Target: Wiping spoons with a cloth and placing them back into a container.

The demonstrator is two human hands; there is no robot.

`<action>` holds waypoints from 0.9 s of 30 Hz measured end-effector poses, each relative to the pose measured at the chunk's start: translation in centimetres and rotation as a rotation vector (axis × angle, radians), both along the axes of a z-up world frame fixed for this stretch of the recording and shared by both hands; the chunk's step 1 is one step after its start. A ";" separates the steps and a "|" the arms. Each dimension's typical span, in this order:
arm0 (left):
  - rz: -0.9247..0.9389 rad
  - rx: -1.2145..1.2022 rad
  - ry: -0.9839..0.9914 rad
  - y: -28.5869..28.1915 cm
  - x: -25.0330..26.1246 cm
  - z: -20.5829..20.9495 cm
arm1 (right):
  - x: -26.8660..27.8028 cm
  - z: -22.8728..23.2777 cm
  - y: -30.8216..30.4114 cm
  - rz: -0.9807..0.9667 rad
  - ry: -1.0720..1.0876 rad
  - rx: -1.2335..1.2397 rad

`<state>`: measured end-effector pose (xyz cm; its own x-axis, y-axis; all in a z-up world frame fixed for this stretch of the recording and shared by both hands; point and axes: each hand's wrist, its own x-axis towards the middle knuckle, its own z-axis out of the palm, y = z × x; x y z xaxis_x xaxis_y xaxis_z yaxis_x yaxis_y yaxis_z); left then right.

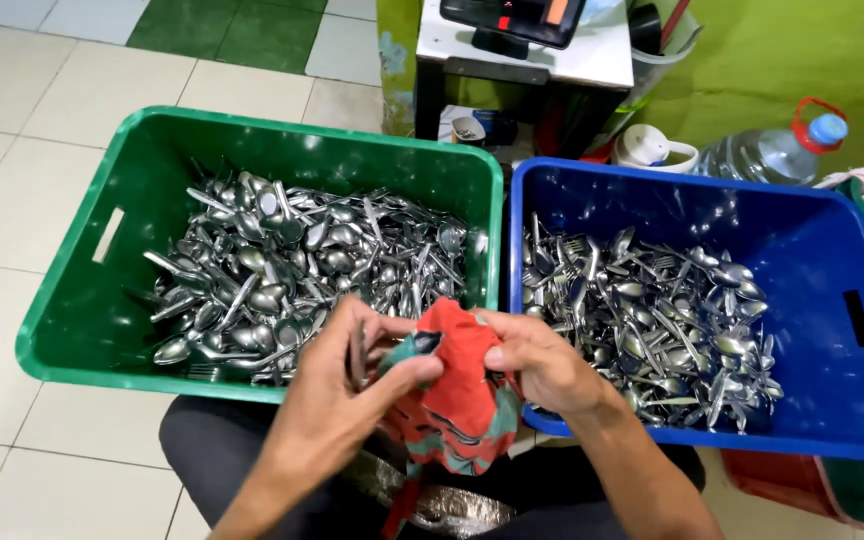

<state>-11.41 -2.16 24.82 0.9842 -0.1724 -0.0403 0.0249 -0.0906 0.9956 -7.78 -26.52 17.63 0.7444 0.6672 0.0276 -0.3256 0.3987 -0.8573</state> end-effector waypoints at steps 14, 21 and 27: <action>0.029 -0.361 -0.023 -0.2 2.9 -3.0 | -4.4 0.9 2.1 -0.421 -0.213 -0.357; 0.223 -0.640 0.303 -0.5 7.9 -12.3 | 2.3 1.2 6.6 -0.732 -0.757 -0.704; 0.398 -0.991 0.363 -3.8 7.8 -9.1 | 4.9 -5.2 10.8 -0.854 -1.419 -1.139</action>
